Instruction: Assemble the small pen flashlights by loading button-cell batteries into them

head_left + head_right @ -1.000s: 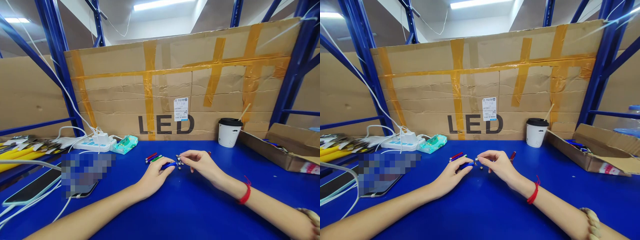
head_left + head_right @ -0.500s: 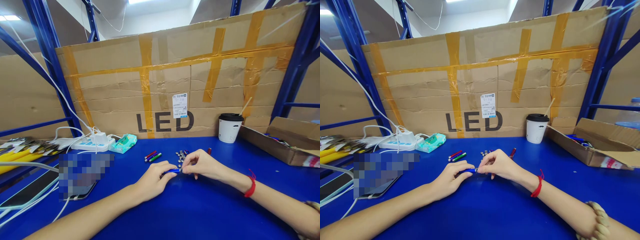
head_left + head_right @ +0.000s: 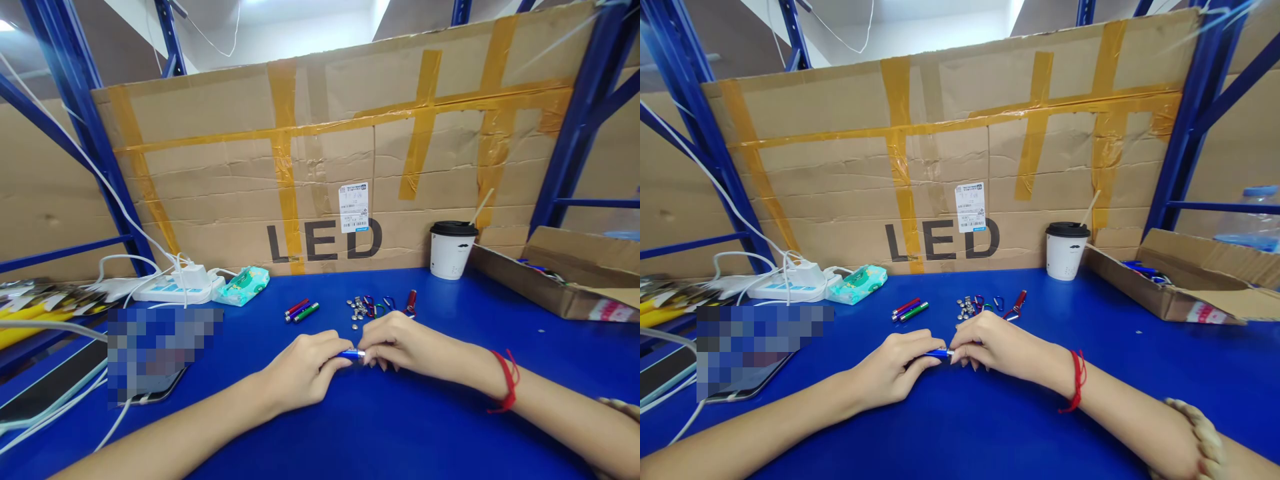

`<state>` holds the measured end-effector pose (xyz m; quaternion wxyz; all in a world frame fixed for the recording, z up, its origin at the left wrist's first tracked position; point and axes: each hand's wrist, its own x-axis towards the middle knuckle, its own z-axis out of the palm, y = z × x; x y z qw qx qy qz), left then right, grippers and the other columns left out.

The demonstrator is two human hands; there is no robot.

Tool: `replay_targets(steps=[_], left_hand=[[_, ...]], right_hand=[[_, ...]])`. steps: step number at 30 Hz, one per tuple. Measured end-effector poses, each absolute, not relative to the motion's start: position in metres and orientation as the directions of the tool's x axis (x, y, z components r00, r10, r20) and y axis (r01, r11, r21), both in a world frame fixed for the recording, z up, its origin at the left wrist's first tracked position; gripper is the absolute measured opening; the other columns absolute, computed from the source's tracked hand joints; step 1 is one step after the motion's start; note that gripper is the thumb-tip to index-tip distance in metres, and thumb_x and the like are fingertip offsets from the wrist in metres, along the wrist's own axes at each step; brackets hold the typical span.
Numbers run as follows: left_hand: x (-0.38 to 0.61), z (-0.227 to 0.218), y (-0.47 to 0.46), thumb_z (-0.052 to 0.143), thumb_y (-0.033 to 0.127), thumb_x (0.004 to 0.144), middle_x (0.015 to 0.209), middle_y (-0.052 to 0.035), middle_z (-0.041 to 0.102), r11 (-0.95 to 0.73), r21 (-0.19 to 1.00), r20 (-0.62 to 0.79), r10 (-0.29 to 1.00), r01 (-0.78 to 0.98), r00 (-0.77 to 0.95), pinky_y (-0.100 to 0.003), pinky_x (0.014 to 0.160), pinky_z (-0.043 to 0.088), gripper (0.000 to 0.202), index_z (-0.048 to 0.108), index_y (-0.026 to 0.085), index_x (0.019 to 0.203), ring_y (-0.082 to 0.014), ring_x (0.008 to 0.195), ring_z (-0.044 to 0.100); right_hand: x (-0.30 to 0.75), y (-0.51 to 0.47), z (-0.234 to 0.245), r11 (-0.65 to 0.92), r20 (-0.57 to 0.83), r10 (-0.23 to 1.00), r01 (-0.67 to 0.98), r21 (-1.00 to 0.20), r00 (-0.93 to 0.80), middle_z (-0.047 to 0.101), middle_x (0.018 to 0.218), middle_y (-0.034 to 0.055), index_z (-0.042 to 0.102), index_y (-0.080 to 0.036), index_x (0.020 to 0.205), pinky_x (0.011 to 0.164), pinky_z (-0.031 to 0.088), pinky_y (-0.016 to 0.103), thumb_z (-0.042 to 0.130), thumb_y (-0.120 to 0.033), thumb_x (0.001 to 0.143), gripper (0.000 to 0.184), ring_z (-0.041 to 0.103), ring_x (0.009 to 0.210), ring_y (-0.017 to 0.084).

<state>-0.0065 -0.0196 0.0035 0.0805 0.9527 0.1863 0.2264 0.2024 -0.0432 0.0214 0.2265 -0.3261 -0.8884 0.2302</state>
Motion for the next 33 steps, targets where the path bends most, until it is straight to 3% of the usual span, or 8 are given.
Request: replay_targets(steps=[3,6,10,15,20,29,33], left_hand=[[-0.006,0.003,-0.019,0.033,0.025,0.091,0.075,-0.0054,0.058,-0.911,0.239,0.407,0.410,0.338,0.816,-0.022,0.062,0.041,0.029,0.061,0.016,0.095,-0.0144,0.067,0.052],[-0.006,0.001,-0.018,0.034,0.025,0.091,0.075,-0.0054,0.059,-0.899,0.258,0.417,0.433,0.353,0.799,-0.022,0.063,0.042,0.028,0.061,0.016,0.095,-0.0143,0.067,0.053],[-0.006,0.000,-0.017,0.036,0.024,0.090,0.076,-0.0053,0.059,-0.895,0.253,0.433,0.443,0.366,0.785,-0.022,0.063,0.042,0.026,0.061,0.016,0.094,-0.0142,0.066,0.053],[-0.006,0.002,-0.017,0.036,0.023,0.090,0.074,-0.0047,0.058,-0.903,0.222,0.446,0.430,0.369,0.785,-0.022,0.061,0.041,0.026,0.061,0.016,0.093,-0.0138,0.065,0.052],[-0.006,0.003,-0.017,0.035,0.023,0.090,0.076,-0.0044,0.059,-0.898,0.230,0.412,0.439,0.375,0.798,-0.022,0.064,0.041,0.027,0.061,0.018,0.095,-0.0139,0.067,0.053],[-0.003,0.004,-0.012,0.036,0.025,0.090,0.077,-0.0025,0.059,-0.842,0.404,0.383,0.509,0.356,0.770,-0.022,0.069,0.042,0.026,0.062,0.019,0.091,-0.0137,0.072,0.055],[-0.002,0.004,-0.011,0.037,0.026,0.090,0.085,-0.0028,0.061,-0.785,0.475,0.373,0.589,0.398,0.717,-0.024,0.072,0.042,0.025,0.059,0.020,0.101,-0.0147,0.078,0.056]], right_hand=[[0.200,-0.045,0.022,0.727,0.289,0.662,0.500,-0.470,-0.691,0.055,0.061,0.0021,0.063,-0.016,0.070,0.056,0.044,0.020,0.039,-0.029,0.090,0.034,0.052,0.053,0.010],[0.196,-0.046,0.020,0.715,0.319,0.684,0.516,-0.472,-0.656,0.054,0.057,0.0015,0.060,-0.016,0.065,0.055,0.043,0.019,0.039,-0.027,0.090,0.035,0.051,0.051,0.009],[0.192,-0.048,0.016,0.639,0.310,0.744,0.492,-0.591,-0.592,0.055,0.054,0.0010,0.059,-0.015,0.061,0.049,0.042,0.018,0.041,-0.030,0.089,0.036,0.051,0.045,0.008],[0.191,-0.049,0.012,0.415,0.164,0.846,0.435,-0.799,-0.507,0.056,0.053,0.0004,0.060,-0.014,0.066,0.038,0.041,0.018,0.047,-0.043,0.083,0.036,0.049,0.038,0.008],[0.188,-0.048,0.013,0.312,0.085,0.876,0.424,-0.850,-0.475,0.054,0.050,-0.0008,0.060,-0.014,0.065,0.037,0.040,0.017,0.051,-0.048,0.079,0.038,0.048,0.037,0.007],[0.190,-0.041,0.009,0.286,0.080,0.872,0.368,-0.885,-0.484,0.054,0.052,-0.0015,0.061,-0.014,0.070,0.037,0.039,0.016,0.050,-0.051,0.079,0.040,0.047,0.037,0.006],[0.192,-0.035,0.007,0.275,0.095,0.869,0.314,-0.909,-0.486,0.054,0.051,-0.0025,0.060,-0.013,0.072,0.036,0.038,0.015,0.050,-0.051,0.080,0.040,0.046,0.036,0.005]])
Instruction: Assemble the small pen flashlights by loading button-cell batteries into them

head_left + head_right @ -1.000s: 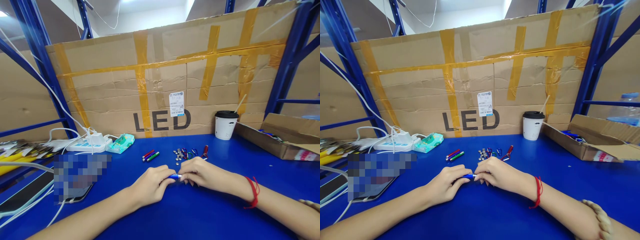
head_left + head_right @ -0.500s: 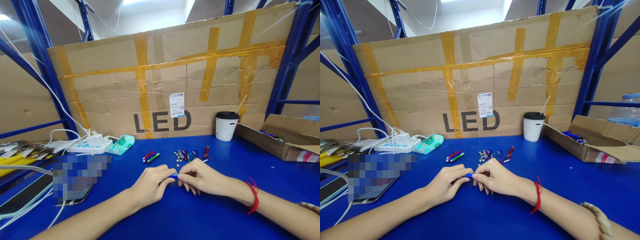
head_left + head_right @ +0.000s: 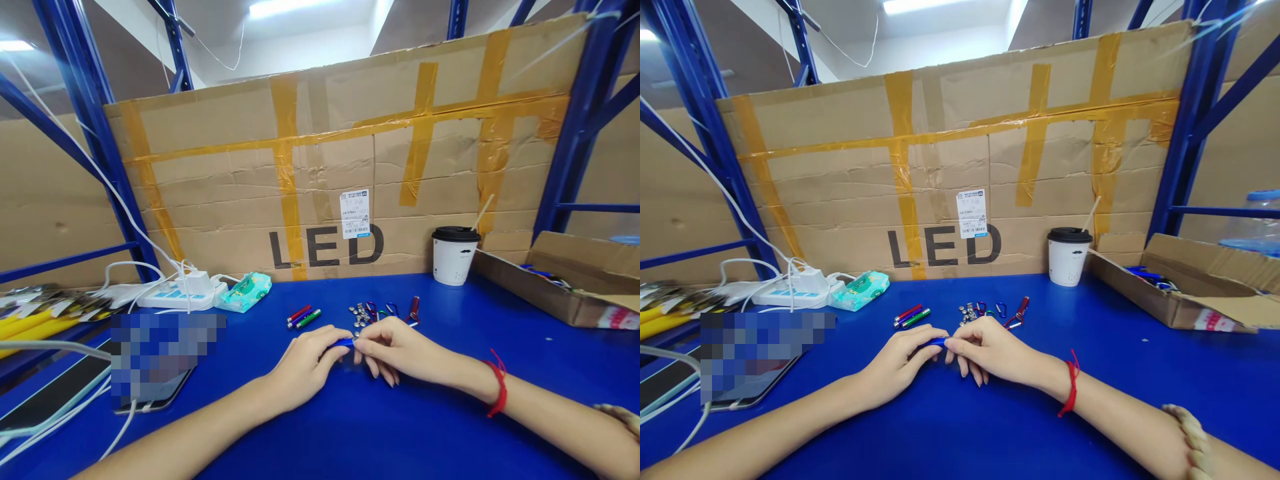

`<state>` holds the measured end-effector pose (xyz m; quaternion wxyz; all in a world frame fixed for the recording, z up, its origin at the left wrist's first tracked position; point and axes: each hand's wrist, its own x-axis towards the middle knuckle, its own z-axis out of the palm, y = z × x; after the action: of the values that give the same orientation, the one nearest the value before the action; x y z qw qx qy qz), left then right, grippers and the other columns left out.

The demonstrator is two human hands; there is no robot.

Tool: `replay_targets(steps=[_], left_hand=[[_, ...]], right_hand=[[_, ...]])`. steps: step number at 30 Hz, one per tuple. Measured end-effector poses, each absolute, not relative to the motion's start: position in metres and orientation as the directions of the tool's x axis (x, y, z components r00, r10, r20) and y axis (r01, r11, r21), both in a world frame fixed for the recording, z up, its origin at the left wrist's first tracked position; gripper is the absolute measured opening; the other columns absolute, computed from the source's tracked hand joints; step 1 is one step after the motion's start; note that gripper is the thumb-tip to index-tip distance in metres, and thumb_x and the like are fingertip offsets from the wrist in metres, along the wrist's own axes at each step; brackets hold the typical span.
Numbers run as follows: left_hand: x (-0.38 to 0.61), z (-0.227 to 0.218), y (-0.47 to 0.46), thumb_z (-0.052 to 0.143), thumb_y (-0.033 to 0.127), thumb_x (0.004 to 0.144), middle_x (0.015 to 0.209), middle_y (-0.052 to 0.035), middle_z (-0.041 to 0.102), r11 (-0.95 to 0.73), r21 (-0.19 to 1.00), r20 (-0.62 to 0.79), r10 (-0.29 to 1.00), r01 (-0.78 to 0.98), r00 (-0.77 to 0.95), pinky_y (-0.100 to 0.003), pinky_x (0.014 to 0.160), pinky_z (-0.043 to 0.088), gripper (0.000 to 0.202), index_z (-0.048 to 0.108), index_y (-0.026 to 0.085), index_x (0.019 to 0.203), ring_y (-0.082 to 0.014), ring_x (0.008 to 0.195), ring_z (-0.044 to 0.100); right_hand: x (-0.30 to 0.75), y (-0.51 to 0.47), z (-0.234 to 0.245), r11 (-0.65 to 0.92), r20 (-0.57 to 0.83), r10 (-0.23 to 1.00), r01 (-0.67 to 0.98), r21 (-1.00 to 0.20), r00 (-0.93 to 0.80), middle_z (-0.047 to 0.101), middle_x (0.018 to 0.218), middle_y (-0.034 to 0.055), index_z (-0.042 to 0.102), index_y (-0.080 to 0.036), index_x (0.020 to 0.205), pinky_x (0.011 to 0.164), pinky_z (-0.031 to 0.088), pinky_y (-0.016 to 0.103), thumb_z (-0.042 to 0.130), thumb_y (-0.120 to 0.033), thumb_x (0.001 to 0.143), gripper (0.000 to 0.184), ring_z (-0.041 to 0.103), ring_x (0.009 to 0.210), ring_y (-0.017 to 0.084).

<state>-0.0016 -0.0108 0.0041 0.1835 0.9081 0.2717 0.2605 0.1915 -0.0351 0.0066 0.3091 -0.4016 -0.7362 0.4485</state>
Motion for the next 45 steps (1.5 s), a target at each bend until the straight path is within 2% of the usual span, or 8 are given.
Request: replay_targets(steps=[12,17,20,24,30,34,38,45], left_hand=[[0.003,0.008,-0.012,0.038,0.030,0.089,0.075,-0.0016,0.061,-0.677,0.622,0.326,0.680,0.392,0.657,-0.025,0.069,0.041,0.025,0.058,0.017,0.096,-0.0135,0.069,0.054],[0.004,0.002,0.001,0.040,0.046,0.084,0.064,0.0019,0.051,-0.400,0.889,0.210,0.789,0.224,0.577,-0.019,0.043,0.031,0.034,0.052,0.014,0.090,-0.0071,0.047,0.039],[0.004,0.001,0.005,0.045,0.054,0.078,0.064,0.0026,0.048,-0.269,0.951,0.155,0.845,0.155,0.512,-0.017,0.035,0.025,0.042,0.048,0.014,0.091,-0.0064,0.045,0.037],[0.004,0.003,0.005,0.047,0.054,0.076,0.064,0.0039,0.048,-0.228,0.968,0.153,0.868,0.107,0.473,-0.015,0.034,0.022,0.040,0.044,0.017,0.091,-0.0051,0.043,0.034],[0.004,0.004,0.006,0.046,0.052,0.077,0.061,0.0051,0.045,-0.209,0.972,0.148,0.898,0.106,0.415,-0.014,0.035,0.018,0.037,0.043,0.017,0.089,-0.0043,0.042,0.028],[0.004,0.000,0.010,0.047,0.054,0.074,0.060,0.0049,0.046,-0.233,0.970,0.195,0.918,0.072,0.346,-0.015,0.036,0.020,0.039,0.043,0.017,0.085,-0.0050,0.043,0.032],[0.005,-0.001,0.010,0.047,0.054,0.073,0.059,0.0046,0.047,-0.252,0.966,0.225,0.924,0.052,0.311,-0.016,0.037,0.020,0.038,0.043,0.018,0.083,-0.0058,0.042,0.033],[0.004,0.001,0.007,0.042,0.045,0.081,0.062,0.0047,0.046,-0.293,0.944,0.237,0.924,0.155,0.301,-0.018,0.045,0.023,0.026,0.043,0.019,0.081,-0.0072,0.048,0.033]], right_hand=[[0.194,-0.026,0.002,0.287,0.140,0.876,0.265,-0.921,-0.461,0.053,0.049,-0.0028,0.061,-0.013,0.071,0.036,0.035,0.016,0.052,-0.051,0.079,0.039,0.045,0.036,0.006],[0.199,-0.021,0.009,0.379,0.281,0.908,0.320,-0.868,-0.310,0.055,0.056,-0.0016,0.061,-0.014,0.074,0.039,0.035,0.018,0.047,-0.052,0.081,0.041,0.046,0.038,0.006],[0.206,-0.017,0.016,0.416,0.396,0.908,0.396,-0.819,-0.136,0.057,0.065,0.0001,0.062,-0.014,0.080,0.040,0.036,0.019,0.046,-0.050,0.082,0.039,0.048,0.043,0.007],[0.218,-0.013,0.021,0.391,0.517,0.853,0.565,-0.726,0.074,0.061,0.073,0.0023,0.062,-0.018,0.091,0.048,0.041,0.023,0.042,-0.046,0.085,0.035,0.054,0.055,0.012],[0.233,0.000,0.011,0.307,0.542,0.840,0.795,-0.522,0.032,0.065,0.089,0.0016,0.062,-0.023,0.091,0.065,0.044,0.029,0.047,-0.034,0.082,0.021,0.058,0.073,0.016],[0.246,0.011,0.005,0.212,0.510,0.856,0.846,-0.489,0.080,0.065,0.092,0.0015,0.063,-0.024,0.093,0.063,0.044,0.029,0.046,-0.030,0.082,0.021,0.059,0.075,0.017],[0.272,0.025,0.006,0.210,0.606,0.784,0.860,-0.466,0.136,0.065,0.097,0.0039,0.063,-0.022,0.095,0.072,0.046,0.029,0.045,-0.024,0.080,0.023,0.060,0.082,0.018],[0.300,0.040,0.005,0.161,0.589,0.798,0.896,-0.414,0.128,0.065,0.098,0.0090,0.063,-0.015,0.097,0.076,0.048,0.031,0.046,-0.018,0.077,0.026,0.062,0.081,0.018]])
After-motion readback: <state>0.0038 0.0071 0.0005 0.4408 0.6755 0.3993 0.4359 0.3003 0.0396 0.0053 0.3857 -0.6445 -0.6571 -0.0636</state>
